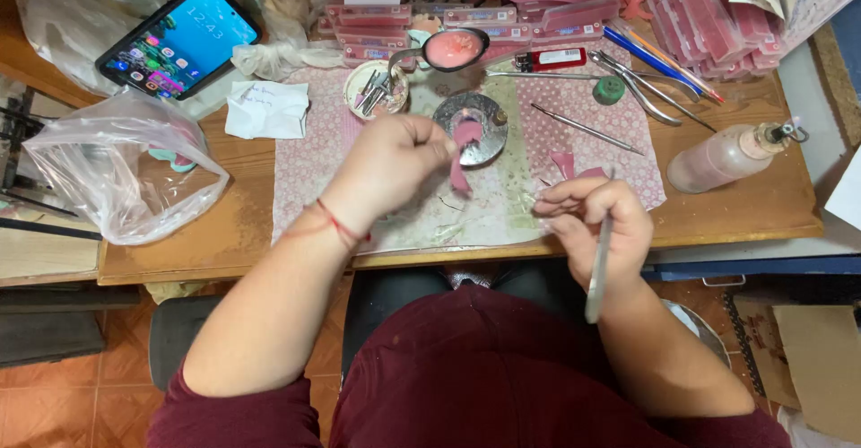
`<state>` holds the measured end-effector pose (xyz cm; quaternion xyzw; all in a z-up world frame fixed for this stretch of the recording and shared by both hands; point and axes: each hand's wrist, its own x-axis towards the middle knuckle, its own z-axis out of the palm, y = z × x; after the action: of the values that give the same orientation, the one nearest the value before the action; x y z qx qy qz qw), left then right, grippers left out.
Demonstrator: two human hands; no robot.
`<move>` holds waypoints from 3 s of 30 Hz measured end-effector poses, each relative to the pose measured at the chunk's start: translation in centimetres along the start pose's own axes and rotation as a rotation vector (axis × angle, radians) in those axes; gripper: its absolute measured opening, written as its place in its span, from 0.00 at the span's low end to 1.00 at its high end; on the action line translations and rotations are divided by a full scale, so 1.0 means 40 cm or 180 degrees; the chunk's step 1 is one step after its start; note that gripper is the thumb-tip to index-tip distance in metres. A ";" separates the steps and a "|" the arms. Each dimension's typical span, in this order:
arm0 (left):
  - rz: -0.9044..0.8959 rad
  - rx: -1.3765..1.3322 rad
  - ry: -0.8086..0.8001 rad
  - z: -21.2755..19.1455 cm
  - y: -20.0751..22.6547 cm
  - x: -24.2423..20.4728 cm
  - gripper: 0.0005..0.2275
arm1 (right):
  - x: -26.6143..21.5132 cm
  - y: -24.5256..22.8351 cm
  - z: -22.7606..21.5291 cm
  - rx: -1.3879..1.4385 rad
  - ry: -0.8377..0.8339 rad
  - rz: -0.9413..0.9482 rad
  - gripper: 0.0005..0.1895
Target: The person works on a pink and teal dental mold at a cluttered workbench. They cut a small piece of pink material, retrieve a wire and pliers from a drawer, and then use a heated metal tool to apply and smooth a pink substance onto the mold.
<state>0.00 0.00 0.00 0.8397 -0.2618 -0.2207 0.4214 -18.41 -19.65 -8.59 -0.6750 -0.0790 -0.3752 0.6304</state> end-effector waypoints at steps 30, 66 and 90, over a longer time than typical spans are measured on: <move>0.2388 0.1845 0.1569 0.229 -0.019 -0.169 0.12 | 0.018 -0.039 0.016 -0.1731 -0.0353 0.0210 0.12; 0.2661 0.2138 0.1685 0.230 -0.017 -0.160 0.07 | 0.023 -0.026 0.019 -0.2056 -0.0732 -0.0422 0.13; 0.2689 0.2321 0.1818 0.241 -0.010 -0.164 0.06 | 0.033 -0.028 0.004 -0.1834 -0.1006 -0.0453 0.13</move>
<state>-10.62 -1.41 -4.63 0.7793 -0.5067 0.3016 0.2120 -18.07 -19.75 -6.90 -0.8681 -0.1134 -0.3158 0.3659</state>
